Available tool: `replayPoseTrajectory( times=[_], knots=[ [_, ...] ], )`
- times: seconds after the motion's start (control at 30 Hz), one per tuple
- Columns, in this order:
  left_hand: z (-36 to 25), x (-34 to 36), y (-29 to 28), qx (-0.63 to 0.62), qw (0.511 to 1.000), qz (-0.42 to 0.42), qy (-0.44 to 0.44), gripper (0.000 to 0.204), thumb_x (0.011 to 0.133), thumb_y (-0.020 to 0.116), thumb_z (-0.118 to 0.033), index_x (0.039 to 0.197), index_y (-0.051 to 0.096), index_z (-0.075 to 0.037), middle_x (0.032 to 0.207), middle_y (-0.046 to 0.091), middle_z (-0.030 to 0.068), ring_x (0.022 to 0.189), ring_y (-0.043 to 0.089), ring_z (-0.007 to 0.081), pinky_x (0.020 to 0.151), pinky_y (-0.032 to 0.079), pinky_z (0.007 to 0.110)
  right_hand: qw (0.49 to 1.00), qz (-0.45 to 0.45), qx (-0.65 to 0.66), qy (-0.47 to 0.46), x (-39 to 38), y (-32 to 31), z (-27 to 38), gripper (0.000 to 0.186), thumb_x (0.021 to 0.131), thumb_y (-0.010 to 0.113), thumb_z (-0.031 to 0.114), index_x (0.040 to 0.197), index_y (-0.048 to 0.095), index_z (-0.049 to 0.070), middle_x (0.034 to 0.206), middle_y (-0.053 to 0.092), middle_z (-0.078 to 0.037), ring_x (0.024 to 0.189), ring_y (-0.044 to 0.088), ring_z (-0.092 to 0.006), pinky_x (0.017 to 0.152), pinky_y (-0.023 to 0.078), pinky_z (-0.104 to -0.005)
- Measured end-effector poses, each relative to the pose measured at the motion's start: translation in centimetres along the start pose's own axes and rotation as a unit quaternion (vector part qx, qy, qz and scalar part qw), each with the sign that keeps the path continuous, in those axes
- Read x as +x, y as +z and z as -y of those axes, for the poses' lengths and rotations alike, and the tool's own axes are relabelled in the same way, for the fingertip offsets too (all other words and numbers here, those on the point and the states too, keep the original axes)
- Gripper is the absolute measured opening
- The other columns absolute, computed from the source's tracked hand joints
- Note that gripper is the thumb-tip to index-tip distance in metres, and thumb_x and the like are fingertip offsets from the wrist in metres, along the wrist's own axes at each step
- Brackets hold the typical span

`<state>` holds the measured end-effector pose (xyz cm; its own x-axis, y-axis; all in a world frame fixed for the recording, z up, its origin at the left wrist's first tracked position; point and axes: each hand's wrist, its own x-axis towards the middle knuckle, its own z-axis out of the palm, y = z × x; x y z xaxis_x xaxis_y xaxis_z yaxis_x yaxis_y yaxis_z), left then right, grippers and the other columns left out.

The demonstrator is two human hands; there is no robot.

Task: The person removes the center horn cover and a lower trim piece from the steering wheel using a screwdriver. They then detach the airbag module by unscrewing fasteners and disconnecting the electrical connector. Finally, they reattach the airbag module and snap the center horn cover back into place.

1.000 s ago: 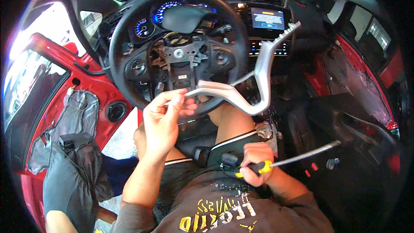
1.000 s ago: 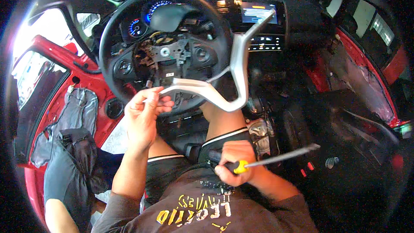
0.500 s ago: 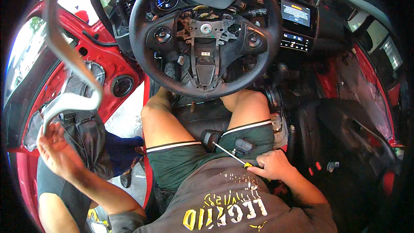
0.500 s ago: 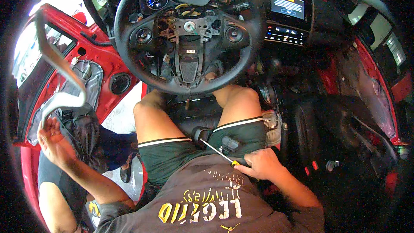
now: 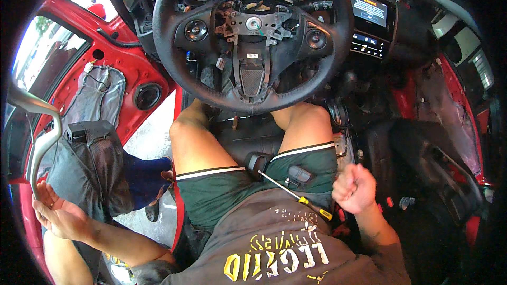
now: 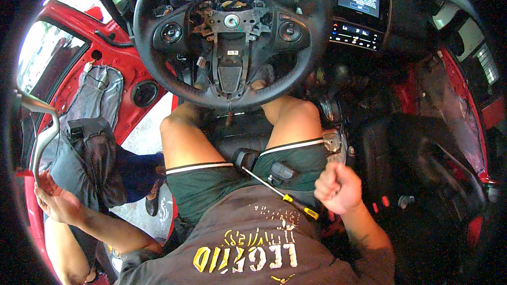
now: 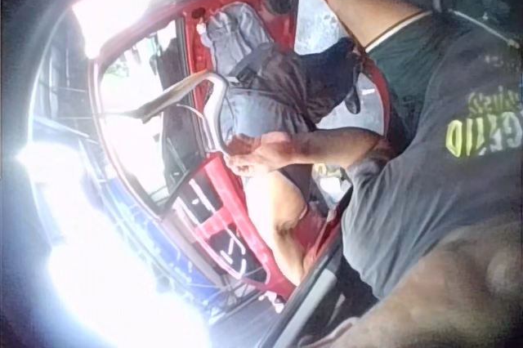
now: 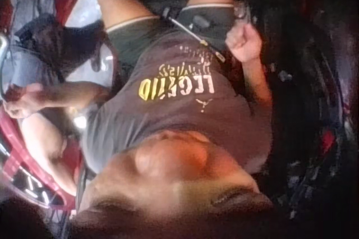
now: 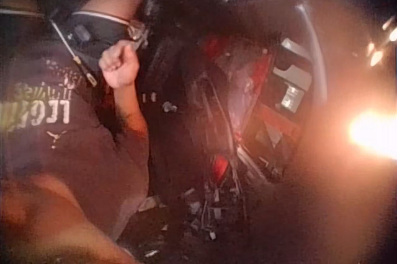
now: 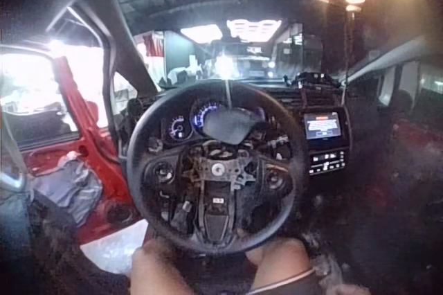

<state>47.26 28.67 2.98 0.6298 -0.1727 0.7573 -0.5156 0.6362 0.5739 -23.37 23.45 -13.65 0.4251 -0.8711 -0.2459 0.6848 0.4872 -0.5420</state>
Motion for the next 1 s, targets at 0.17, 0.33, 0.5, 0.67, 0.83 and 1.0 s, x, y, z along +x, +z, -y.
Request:
replayPoseTrajectory(
  times=[0.17,0.33,0.5,0.67,0.83,1.0],
  knots=[
    [-0.2,-0.4,0.9,0.007,0.999,-0.035,0.003,0.032,0.115,0.053,-0.019,0.117,0.069,0.01,0.116,0.077,0.0253,0.11,0.076,0.0337,0.103,0.06,0.044,0.983,-0.071,0.132,-0.104,2.8,3.4,1.5,0.063,0.111,0.04,0.062,0.087,0.06,0.008,0.065,0.043,0.0,0.061,0.044,-0.0159,0.055,0.038,-0.0317],
    [-0.4,0.0,0.7,0.039,0.996,-0.041,0.075,0.027,0.111,0.058,-0.011,0.11,0.068,0.015,0.11,0.076,0.0308,0.101,0.077,0.0374,0.098,0.063,0.045,0.978,-0.139,0.127,-0.09,5.0,3.8,1.1,0.055,0.108,0.047,0.058,0.092,0.065,0.008,0.074,0.053,-0.004,0.07,0.052,-0.0192,0.06,0.043,-0.0324],
    [-0.7,0.8,-0.6,0.044,0.99,-0.071,0.114,0.021,0.108,0.06,-0.004,0.108,0.065,0.017,0.103,0.074,0.034,0.096,0.077,0.0409,0.094,0.065,0.048,0.988,-0.071,0.099,-0.098,4.6,1.3,1.0,0.047,0.112,0.046,0.046,0.081,0.056,0.011,0.067,0.047,0.001,0.054,0.043,-0.0134,0.052,0.038,-0.0303],
    [-0.7,0.0,0.1,0.046,0.988,-0.09,0.114,0.021,0.107,0.062,-0.004,0.11,0.063,0.017,0.103,0.072,0.0328,0.098,0.075,0.0427,0.093,0.065,0.048,0.992,-0.098,-0.021,-0.08,5.6,1.9,0.3,0.041,0.113,0.047,0.036,0.078,0.05,0.014,0.061,0.038,0.005,0.049,0.033,-0.0087,0.048,0.032,-0.028],
    [-1.5,-0.8,1.4,0.029,0.989,-0.097,0.106,0.022,0.106,0.064,-0.005,0.111,0.063,0.016,0.107,0.073,0.0321,0.1,0.075,0.0425,0.095,0.064,0.048,0.874,0.006,-0.477,-0.093,14.3,-0.4,-0.6,0.024,0.106,0.069,0.026,0.097,0.075,0.004,0.071,0.064,0.001,0.059,0.057,-0.0118,0.053,0.044,-0.0309],
    [-1.0,-0.7,0.2,0.015,0.992,-0.08,0.091,0.023,0.106,0.065,-0.005,0.115,0.064,0.016,0.114,0.073,0.0345,0.104,0.075,0.0435,0.102,0.061,0.051,0.451,0.196,-0.87,0.043,22.9,3.0,-4.3,0.034,0.089,0.082,0.036,0.102,0.08,0.005,0.103,0.077,-0.02,0.098,0.074,-0.0408,0.085,0.058,-0.0536]
  ],
)
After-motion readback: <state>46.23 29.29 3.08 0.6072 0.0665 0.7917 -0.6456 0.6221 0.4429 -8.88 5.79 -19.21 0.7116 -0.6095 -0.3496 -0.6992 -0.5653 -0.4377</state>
